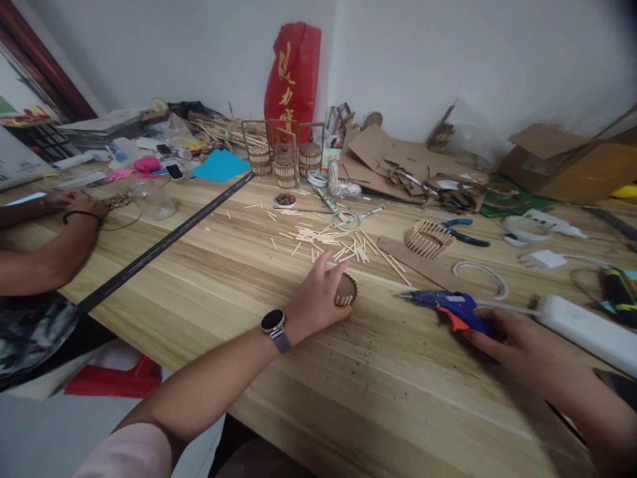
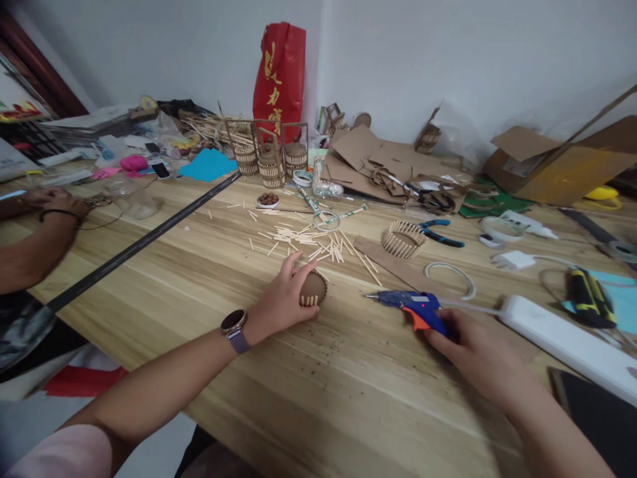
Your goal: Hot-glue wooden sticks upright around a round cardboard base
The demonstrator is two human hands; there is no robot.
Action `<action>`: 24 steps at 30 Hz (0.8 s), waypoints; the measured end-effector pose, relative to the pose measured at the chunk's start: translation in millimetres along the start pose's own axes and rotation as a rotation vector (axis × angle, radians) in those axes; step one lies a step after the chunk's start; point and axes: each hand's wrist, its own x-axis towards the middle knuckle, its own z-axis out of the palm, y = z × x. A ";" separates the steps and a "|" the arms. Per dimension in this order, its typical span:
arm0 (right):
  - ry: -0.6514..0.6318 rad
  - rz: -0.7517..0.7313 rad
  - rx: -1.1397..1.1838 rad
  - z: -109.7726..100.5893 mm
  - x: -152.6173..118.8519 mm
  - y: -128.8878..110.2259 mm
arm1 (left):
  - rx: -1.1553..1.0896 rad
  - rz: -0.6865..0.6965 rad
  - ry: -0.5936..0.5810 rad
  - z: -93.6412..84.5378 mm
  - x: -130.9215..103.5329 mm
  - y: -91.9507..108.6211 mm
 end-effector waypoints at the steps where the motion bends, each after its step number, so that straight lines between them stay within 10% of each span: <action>1: -0.017 0.008 0.112 -0.9 -1.4 -5.1 | 0.004 0.003 0.001 0.3 -0.2 -0.5; 7: 0.027 0.219 0.760 9.3 -14.2 -37.5 | 0.021 0.018 0.009 0.7 -0.2 -0.7; 12: -0.257 0.189 1.137 29.8 -23.1 -50.6 | 0.010 0.017 0.004 0.1 0.5 -0.6; 24: -0.103 -0.039 0.620 51.1 -20.2 -59.9 | 0.006 0.021 0.002 1.1 -0.3 -1.3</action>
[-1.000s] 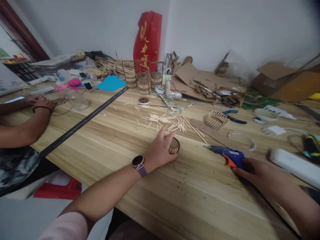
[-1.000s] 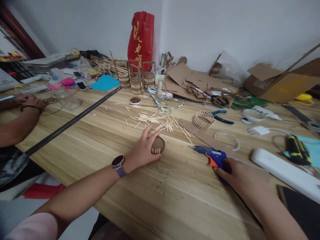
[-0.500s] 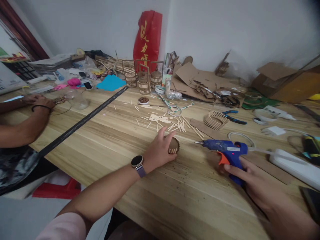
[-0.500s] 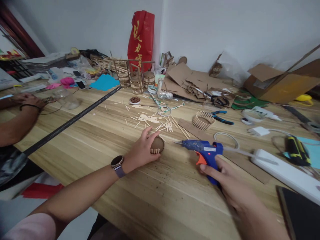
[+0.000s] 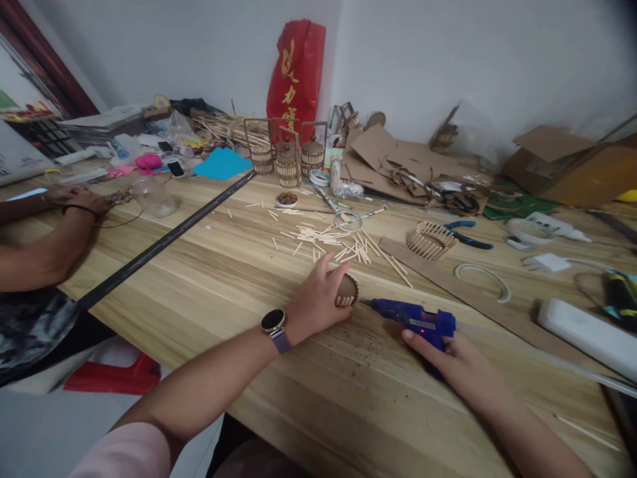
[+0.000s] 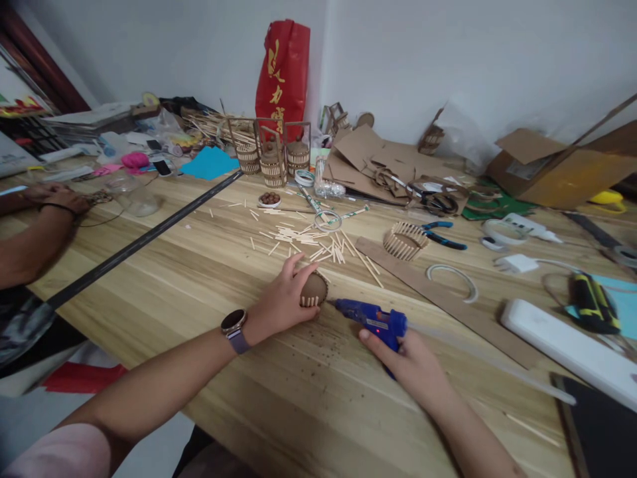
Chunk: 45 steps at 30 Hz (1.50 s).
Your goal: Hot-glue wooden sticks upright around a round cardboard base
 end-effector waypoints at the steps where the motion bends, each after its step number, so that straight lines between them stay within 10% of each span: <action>1: -0.010 -0.033 -0.029 0.9 0.3 -1.2 | -0.003 0.004 0.002 0.1 0.1 -0.2; 45: -0.041 -0.115 -0.300 11.6 0.8 -7.5 | 0.010 0.021 0.001 -1.0 0.2 -1.1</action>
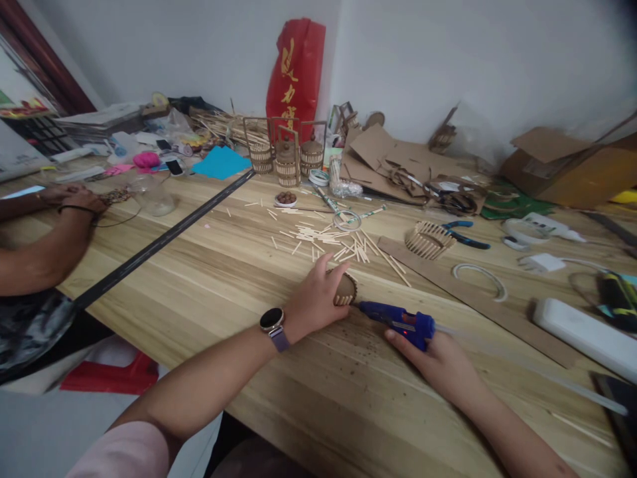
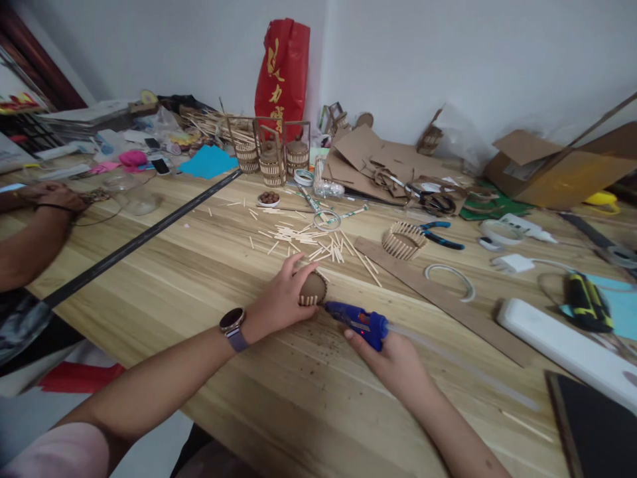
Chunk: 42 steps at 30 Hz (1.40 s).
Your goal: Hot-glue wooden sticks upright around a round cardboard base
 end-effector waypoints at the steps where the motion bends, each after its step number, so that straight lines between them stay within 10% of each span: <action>1: -0.002 -0.004 -0.003 0.2 0.1 0.0 | 0.002 0.001 -0.001 0.1 0.1 -0.1; 23: 0.146 0.079 0.156 -0.6 2.4 -3.1 | 0.007 -0.015 -0.010 0.8 1.2 -0.9; 35: 0.034 0.444 0.676 -47.2 5.9 40.3 | 0.014 -0.019 -0.017 -1.5 1.1 0.9; 42: 0.212 0.349 -0.187 -77.5 10.4 61.4 | 0.036 -0.022 -0.021 -2.0 0.5 1.7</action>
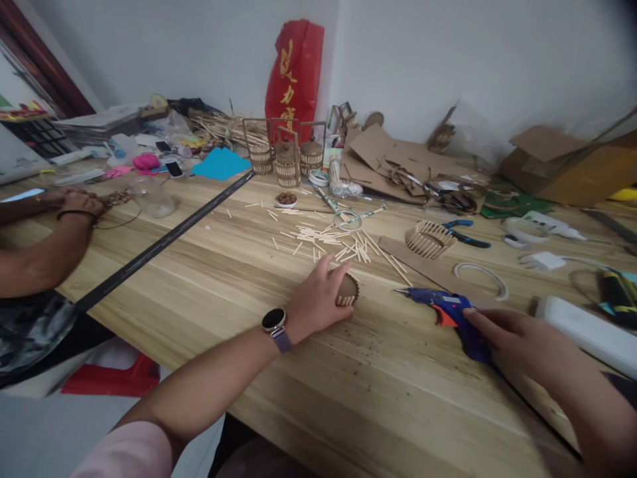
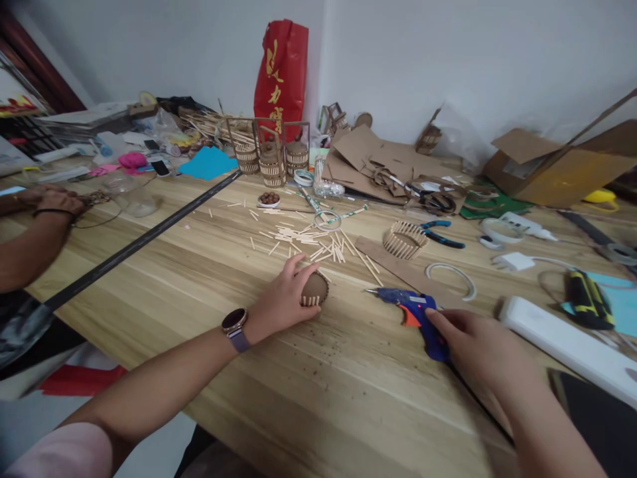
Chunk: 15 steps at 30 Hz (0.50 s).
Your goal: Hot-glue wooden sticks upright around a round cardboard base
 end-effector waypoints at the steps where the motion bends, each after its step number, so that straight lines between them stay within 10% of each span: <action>1: 0.055 -0.016 -0.099 -2.2 -0.5 -4.1 | -0.001 0.001 0.001 0.2 0.0 -0.2; 9: -0.066 -0.477 -0.208 17.1 2.0 -99.9 | -0.022 -0.005 0.004 0.3 0.7 -2.0; 15: -0.221 -0.546 -0.286 57.4 34.6 -160.0 | 0.000 -0.027 -0.025 -8.6 1.8 -5.4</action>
